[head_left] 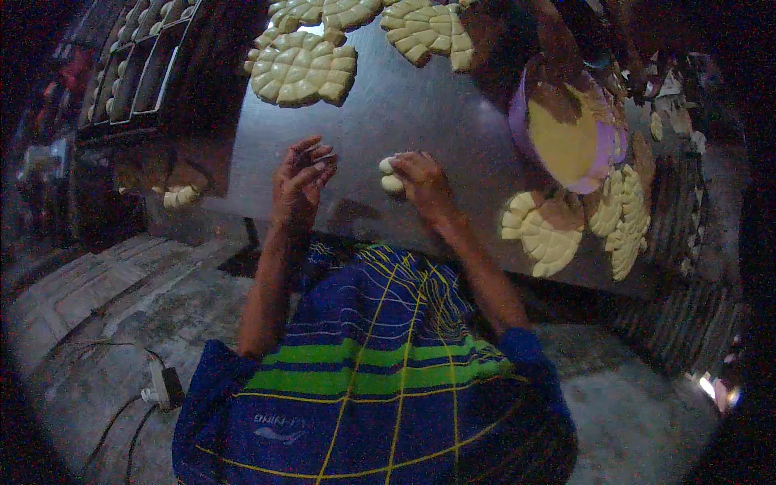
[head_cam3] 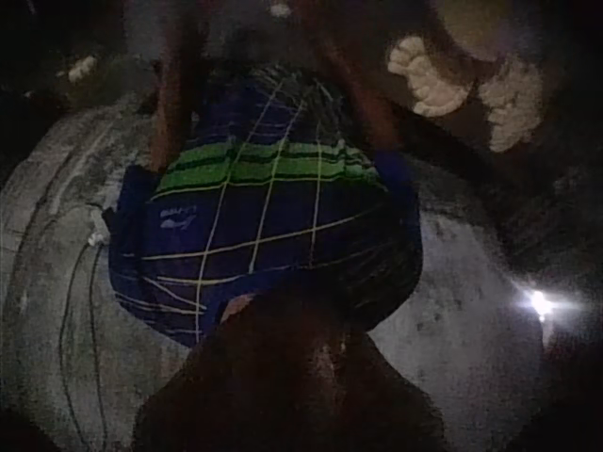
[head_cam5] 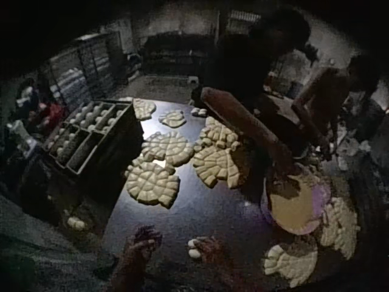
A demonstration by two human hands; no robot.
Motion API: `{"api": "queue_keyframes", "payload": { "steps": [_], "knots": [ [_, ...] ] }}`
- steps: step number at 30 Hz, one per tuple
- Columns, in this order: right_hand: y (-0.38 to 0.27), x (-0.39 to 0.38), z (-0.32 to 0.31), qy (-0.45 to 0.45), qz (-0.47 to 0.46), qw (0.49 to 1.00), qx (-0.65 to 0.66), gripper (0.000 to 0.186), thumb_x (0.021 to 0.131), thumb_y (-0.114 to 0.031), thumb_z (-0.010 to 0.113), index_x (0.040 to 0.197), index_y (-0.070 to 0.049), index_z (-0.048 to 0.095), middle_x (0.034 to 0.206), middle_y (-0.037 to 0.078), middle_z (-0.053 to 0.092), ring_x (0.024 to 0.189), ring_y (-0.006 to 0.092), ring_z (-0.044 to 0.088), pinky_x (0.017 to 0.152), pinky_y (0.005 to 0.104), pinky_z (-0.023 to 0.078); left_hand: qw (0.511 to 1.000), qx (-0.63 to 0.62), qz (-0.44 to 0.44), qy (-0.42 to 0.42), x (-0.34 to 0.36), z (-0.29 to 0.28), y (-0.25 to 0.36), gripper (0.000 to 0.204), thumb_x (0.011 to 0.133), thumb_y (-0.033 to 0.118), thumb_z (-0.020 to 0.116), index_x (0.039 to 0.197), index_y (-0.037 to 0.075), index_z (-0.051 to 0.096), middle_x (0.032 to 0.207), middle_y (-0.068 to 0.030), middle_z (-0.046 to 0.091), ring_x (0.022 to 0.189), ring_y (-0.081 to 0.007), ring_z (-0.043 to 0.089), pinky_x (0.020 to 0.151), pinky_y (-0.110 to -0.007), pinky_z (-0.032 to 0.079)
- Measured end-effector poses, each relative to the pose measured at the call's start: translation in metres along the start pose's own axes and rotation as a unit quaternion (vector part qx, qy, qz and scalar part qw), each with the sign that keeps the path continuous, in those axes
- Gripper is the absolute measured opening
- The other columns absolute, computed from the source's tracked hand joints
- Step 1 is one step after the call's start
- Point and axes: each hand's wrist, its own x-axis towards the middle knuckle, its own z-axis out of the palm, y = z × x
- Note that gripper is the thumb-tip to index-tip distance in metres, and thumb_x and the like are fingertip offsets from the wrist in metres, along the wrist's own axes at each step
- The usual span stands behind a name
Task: The person prepares bread dough by hand, stuffing pieces with a dark filling, rolling them into rounds, and placing them into metal loaf pans.
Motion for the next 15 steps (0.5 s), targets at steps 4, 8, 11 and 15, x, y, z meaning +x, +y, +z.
{"api": "queue_keyframes", "payload": {
  "steps": [4, 8, 11, 15],
  "knots": [
    [-0.024, 0.001, -0.02, -0.062, 0.022, 0.996, -0.052, 0.04, 0.076, -0.016, 0.072, 0.113, -0.006, 0.062, 0.109, 0.014, 0.063, 0.1, 0.0332, 0.059, 0.09, 0.0417, 0.048, 0.999, 0.005, -0.029, 0.032, -0.007, -0.004, -0.013, 0.046, 0.083, 0.002, 0.061, 0.127, 0.003, 0.05, 0.116, -0.0134, 0.057, 0.109, -0.0262, 0.058, 0.097, -0.038, 0.048],
    [-0.029, 0.004, -0.027, -0.094, 0.011, 0.983, -0.157, 0.055, 0.074, -0.022, 0.074, 0.124, -0.009, 0.056, 0.115, 0.013, 0.058, 0.104, 0.0336, 0.055, 0.092, 0.0419, 0.048, 0.999, -0.004, -0.05, 0.001, 0.003, 0.004, -0.02, 0.042, 0.083, 0.001, 0.061, 0.125, 0.003, 0.052, 0.115, -0.0127, 0.058, 0.108, -0.0241, 0.059, 0.095, -0.035, 0.049],
    [-0.009, -0.005, -0.007, -0.146, 0.047, 0.985, -0.08, 0.056, 0.075, -0.023, 0.073, 0.126, -0.009, 0.056, 0.12, 0.012, 0.056, 0.11, 0.033, 0.054, 0.094, 0.0423, 0.047, 0.998, 0.037, -0.052, -0.004, 0.011, 0.004, -0.023, 0.042, 0.084, 0.003, 0.061, 0.125, 0.003, 0.052, 0.116, -0.0122, 0.057, 0.108, -0.0239, 0.059, 0.095, -0.035, 0.049],
    [-0.037, -0.003, -0.018, -0.067, 0.003, 0.979, -0.19, 0.047, 0.079, -0.016, 0.067, 0.124, -0.008, 0.056, 0.122, 0.012, 0.055, 0.113, 0.032, 0.053, 0.094, 0.0412, 0.049, 0.996, 0.092, -0.02, 0.005, 0.011, -0.01, -0.01, 0.044, 0.085, 0.007, 0.062, 0.127, 0.004, 0.05, 0.118, -0.0117, 0.056, 0.11, -0.0249, 0.058, 0.098, -0.037, 0.046]
  ]
}}
